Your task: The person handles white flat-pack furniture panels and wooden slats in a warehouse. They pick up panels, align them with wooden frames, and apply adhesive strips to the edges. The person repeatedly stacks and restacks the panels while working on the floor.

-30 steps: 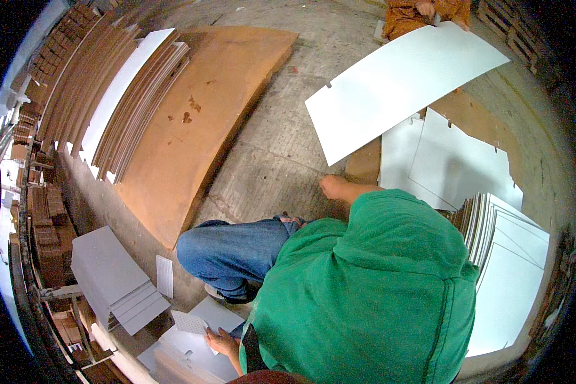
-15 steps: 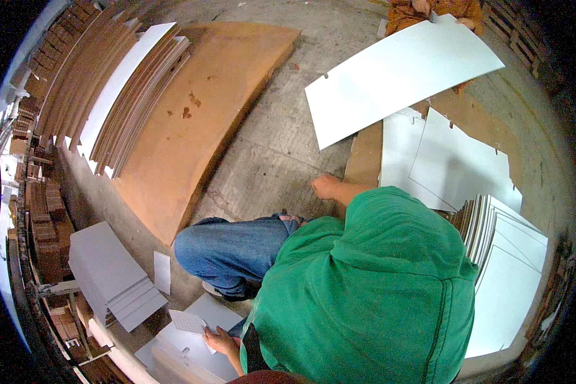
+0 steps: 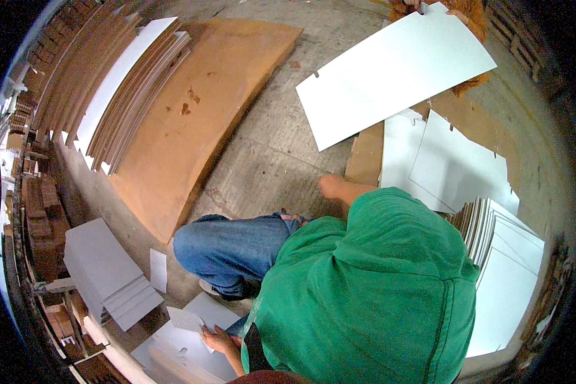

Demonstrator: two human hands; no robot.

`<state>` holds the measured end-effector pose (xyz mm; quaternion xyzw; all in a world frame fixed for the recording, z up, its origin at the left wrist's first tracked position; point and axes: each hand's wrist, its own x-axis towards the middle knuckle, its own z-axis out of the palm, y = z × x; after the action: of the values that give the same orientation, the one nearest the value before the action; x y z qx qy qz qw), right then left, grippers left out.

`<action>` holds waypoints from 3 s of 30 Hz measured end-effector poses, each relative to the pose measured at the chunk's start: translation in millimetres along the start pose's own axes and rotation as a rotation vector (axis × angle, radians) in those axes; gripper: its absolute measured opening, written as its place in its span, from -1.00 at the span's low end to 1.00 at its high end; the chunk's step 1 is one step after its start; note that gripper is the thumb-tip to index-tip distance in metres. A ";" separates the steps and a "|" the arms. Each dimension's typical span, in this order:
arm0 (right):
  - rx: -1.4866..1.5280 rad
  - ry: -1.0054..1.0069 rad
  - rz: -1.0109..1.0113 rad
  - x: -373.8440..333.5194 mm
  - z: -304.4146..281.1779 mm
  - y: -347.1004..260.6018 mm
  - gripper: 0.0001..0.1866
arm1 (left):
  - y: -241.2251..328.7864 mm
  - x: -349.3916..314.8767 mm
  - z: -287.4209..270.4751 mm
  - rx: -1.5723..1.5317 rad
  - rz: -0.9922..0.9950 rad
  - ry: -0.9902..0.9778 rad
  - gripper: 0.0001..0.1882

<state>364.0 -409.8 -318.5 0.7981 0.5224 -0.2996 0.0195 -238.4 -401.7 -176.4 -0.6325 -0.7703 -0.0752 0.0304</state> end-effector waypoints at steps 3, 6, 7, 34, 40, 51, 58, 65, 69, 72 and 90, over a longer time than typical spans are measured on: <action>-0.005 -0.026 -0.011 6.9 6.4 -2.7 -0.83 | -2.8 1.2 1.1 -0.005 -0.022 -0.007 -0.55; -0.033 -0.059 -0.037 15.8 13.5 -5.7 -0.81 | -4.7 0.4 1.9 -0.019 -0.016 0.014 -0.54; -0.053 -0.054 -0.035 20.4 20.3 0.5 -0.80 | -2.6 1.2 4.5 -0.031 -0.001 0.020 -0.54; -0.062 -0.126 -0.059 18.0 4.4 -27.1 -0.81 | -12.6 -7.6 3.9 0.021 -0.048 0.055 -0.55; 0.093 -0.193 -0.029 18.0 -6.3 -30.7 -0.71 | -8.1 -8.4 -1.0 0.000 -0.048 0.062 -0.56; 1.277 -0.178 0.185 -47.5 -104.4 108.9 -0.39 | -1.9 -10.3 -8.8 -0.066 -0.133 0.038 -0.57; 1.062 0.569 0.600 -11.5 -46.2 70.9 -0.87 | -2.3 1.6 -3.3 -0.150 -0.136 0.070 -0.56; 1.458 -0.254 -0.046 39.0 -67.8 -109.2 -0.44 | 7.7 -10.3 -12.3 -0.126 -0.196 0.228 -0.56; 1.694 -0.459 0.101 -7.6 -106.7 -62.4 -0.17 | 10.6 -12.4 -4.2 -0.230 -0.209 0.267 -0.59; 1.906 -0.338 -0.136 -28.3 -158.4 -30.0 -0.09 | -3.7 -17.9 -2.6 -0.205 -0.188 0.360 -0.61; 2.570 0.397 0.215 84.9 -144.4 -21.1 -0.34 | 12.6 -0.9 -4.7 -0.299 -0.273 0.300 -0.66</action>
<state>435.6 -280.7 -236.5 0.3139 -0.2080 -0.4567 -0.8060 -226.2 -400.9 -170.9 -0.5020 -0.8156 -0.2848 0.0402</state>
